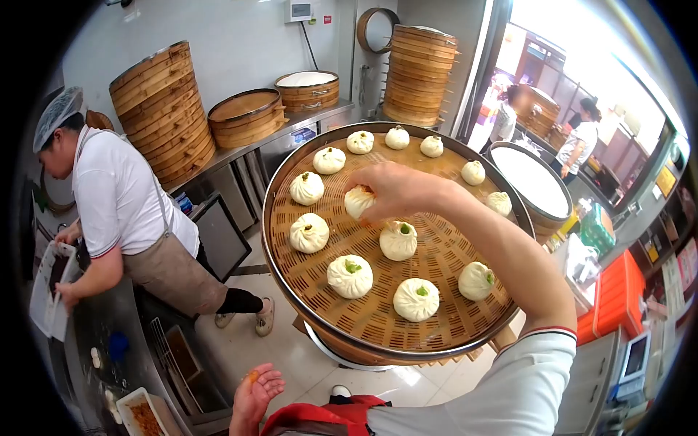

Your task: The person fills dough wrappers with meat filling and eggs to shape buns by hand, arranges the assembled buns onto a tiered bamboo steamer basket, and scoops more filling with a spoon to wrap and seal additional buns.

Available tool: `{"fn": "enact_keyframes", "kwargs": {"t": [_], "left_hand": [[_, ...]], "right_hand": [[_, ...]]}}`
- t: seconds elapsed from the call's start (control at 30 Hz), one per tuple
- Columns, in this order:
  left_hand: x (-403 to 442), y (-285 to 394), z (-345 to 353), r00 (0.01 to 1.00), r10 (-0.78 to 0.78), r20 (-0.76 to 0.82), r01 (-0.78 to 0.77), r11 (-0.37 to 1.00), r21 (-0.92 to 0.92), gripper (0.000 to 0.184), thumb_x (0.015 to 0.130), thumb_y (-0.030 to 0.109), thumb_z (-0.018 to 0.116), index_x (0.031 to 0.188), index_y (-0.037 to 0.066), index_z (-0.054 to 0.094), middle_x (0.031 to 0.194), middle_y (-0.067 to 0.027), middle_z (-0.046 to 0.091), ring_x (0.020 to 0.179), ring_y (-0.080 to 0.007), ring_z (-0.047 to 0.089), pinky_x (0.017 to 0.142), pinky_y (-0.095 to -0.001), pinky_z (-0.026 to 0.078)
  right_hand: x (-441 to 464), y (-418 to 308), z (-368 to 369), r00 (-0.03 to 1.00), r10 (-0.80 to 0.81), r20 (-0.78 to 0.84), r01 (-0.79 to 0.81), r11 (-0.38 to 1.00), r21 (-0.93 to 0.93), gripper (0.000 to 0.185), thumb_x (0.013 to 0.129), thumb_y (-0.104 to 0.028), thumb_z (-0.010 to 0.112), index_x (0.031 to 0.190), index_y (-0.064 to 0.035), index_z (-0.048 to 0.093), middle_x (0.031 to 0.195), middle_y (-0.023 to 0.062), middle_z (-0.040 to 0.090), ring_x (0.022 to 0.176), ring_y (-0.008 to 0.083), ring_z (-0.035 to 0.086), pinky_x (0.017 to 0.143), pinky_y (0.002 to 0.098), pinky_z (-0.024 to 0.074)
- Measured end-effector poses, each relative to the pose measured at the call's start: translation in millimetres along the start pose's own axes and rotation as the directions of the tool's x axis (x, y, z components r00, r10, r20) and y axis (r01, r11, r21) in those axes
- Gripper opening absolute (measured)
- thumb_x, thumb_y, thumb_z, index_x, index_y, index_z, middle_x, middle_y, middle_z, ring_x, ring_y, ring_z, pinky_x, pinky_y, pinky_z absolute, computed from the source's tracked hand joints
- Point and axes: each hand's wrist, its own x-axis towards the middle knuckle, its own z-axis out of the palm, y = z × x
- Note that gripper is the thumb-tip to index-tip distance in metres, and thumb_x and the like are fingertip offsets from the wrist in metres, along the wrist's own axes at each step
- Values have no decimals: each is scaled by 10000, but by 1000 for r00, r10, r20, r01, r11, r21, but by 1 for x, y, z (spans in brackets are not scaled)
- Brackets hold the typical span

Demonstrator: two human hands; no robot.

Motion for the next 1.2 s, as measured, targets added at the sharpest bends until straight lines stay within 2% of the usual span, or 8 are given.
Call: {"fn": "enact_keyframes", "kwargs": {"t": [0.23, 0.43, 0.53, 0.63, 1.0, 1.07, 1.17, 1.2], "left_hand": [[7, 1, -8, 1000, 3, -27, -3, 1000, -5, 414, 971, 294, 376, 1231, -20, 446, 1058, -186, 610, 899, -288, 624, 801, -387, 520], [12, 3, -5, 999, -13, -32, 13, 1000, 12, 397, 975, 282, 382, 1218, -25, 439, 1059, -195, 602, 893, -273, 621, 791, -377, 520], [14, 4, -6, 999, -18, -31, 18, 1000, 4, 383, 976, 272, 379, 1213, -22, 441, 1058, -196, 603, 888, -272, 623, 789, -378, 522], [15, 3, -7, 999, -21, -39, 21, 1000, 6, 375, 976, 267, 377, 1210, -19, 444, 1050, -196, 605, 880, -271, 625, 787, -378, 523], [4, 2, -27, 999, -26, -20, 27, 997, 67, 376, 977, 268, 389, 1243, 13, 465, 1058, -138, 616, 911, -248, 625, 843, -371, 500], [-4, 6, -19, 997, -37, -65, 44, 993, 107, 370, 976, 248, 403, 1259, 19, 466, 1068, -130, 615, 943, -228, 619, 859, -362, 496], [-19, 12, -23, 999, 32, 32, -35, 994, 102, 348, 976, 218, 397, 1256, 27, 475, 1090, -108, 614, 964, -186, 607, 863, -327, 490], [-22, 12, -23, 1000, 7, -18, -5, 994, 108, 341, 981, 221, 380, 1247, 30, 477, 1084, -102, 609, 929, -174, 605, 836, -308, 493]], "right_hand": [[14, 3, 16, 995, 72, 71, -75, 997, 36, 579, 698, -209, 726, 1214, -38, 529, 1053, 184, 619, 1000, 300, 593, 867, 373, 480], [7, -10, 6, 984, 136, 112, -138, 990, 5, 764, 715, -217, 719, 1372, -56, 363, 1156, 198, 580, 1081, 307, 557, 941, 383, 449], [3, 4, 6, 998, 31, 62, -32, 999, 19, 865, 712, -236, 731, 1423, -77, 264, 1243, 200, 531, 1114, 306, 543, 975, 393, 435], [-4, -1, -8, 980, 157, 122, -155, 988, -24, 881, 727, -278, 735, 1440, -117, 243, 1282, 163, 524, 1102, 288, 560, 963, 391, 454], [-55, -28, -45, 984, 118, -136, -113, 992, 48, 757, 724, -65, 708, 1399, -86, 365, 1230, 129, 568, 1113, 225, 551, 949, 334, 442], [-78, -44, -33, 948, 29, -316, -2, 996, 85, 727, 670, -29, 681, 1352, -31, 428, 1161, 107, 594, 1108, 219, 548, 960, 349, 415], [-115, -62, -21, 901, -40, -432, 63, 997, 41, 554, 792, -138, 594, 1309, 3, 450, 1348, 169, 468, 1241, 274, 455, 1050, 391, 343], [-133, -88, -20, 931, -74, -356, 61, 997, -49, 427, 814, -163, 641, 1199, -20, 525, 1262, 177, 518, 1253, 310, 432, 961, 414, 429]]}}
